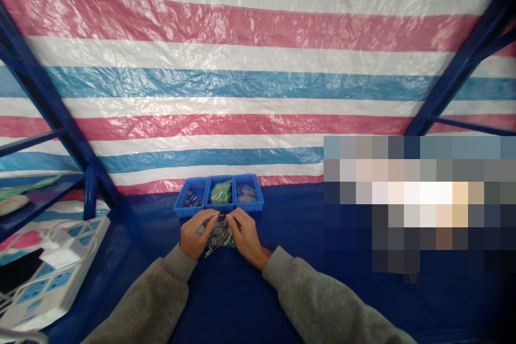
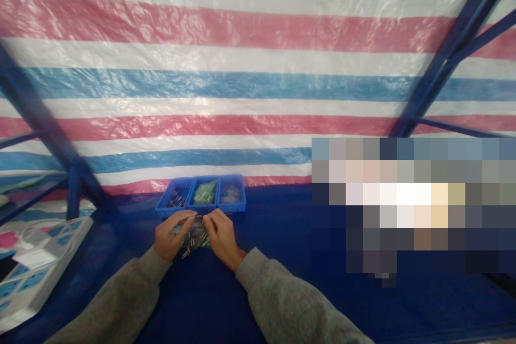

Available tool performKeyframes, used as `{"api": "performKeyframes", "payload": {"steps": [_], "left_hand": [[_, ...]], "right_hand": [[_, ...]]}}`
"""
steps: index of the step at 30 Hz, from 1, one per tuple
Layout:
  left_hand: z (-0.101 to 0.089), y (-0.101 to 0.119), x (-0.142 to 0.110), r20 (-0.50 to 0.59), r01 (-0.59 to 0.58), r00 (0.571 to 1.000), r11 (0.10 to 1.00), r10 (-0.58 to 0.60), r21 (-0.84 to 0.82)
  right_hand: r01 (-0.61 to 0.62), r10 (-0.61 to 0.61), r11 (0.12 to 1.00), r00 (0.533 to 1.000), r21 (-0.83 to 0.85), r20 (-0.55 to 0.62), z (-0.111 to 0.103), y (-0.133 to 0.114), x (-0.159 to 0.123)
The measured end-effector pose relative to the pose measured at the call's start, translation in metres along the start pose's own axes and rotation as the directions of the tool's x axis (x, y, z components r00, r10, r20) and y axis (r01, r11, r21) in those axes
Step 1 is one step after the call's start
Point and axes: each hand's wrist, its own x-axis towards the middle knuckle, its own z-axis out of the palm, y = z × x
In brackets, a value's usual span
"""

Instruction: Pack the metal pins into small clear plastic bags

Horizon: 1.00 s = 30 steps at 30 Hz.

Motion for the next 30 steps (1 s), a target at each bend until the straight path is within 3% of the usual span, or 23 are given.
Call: {"api": "performKeyframes", "payload": {"steps": [6, 10, 16, 24, 30], "left_hand": [[-0.001, -0.003, -0.003, 0.054, 0.131, 0.990, 0.991, -0.132, 0.021], [0.002, -0.006, -0.002, 0.053, 0.100, 0.993, 0.994, -0.102, 0.031], [0.004, -0.008, -0.001, 0.089, -0.051, 0.995, 0.998, 0.047, 0.048], [0.006, -0.011, -0.003, -0.011, 0.054, 0.999, 0.996, -0.054, 0.076], [0.004, -0.008, -0.001, -0.024, 0.029, 0.999, 0.995, -0.026, 0.094]], "right_hand": [[-0.009, 0.009, 1.000, 1.000, 0.004, -0.017, 0.000, 0.000, 0.000], [-0.007, 0.008, 1.000, 1.000, 0.002, -0.022, -0.001, -0.001, -0.001], [-0.017, 0.017, 1.000, 0.999, 0.001, -0.032, 0.000, -0.002, -0.001], [-0.028, 0.028, 1.000, 0.998, 0.014, -0.057, -0.002, -0.005, 0.000], [0.020, -0.023, 0.998, 0.999, 0.059, 0.040, -0.003, -0.008, -0.001]]}}
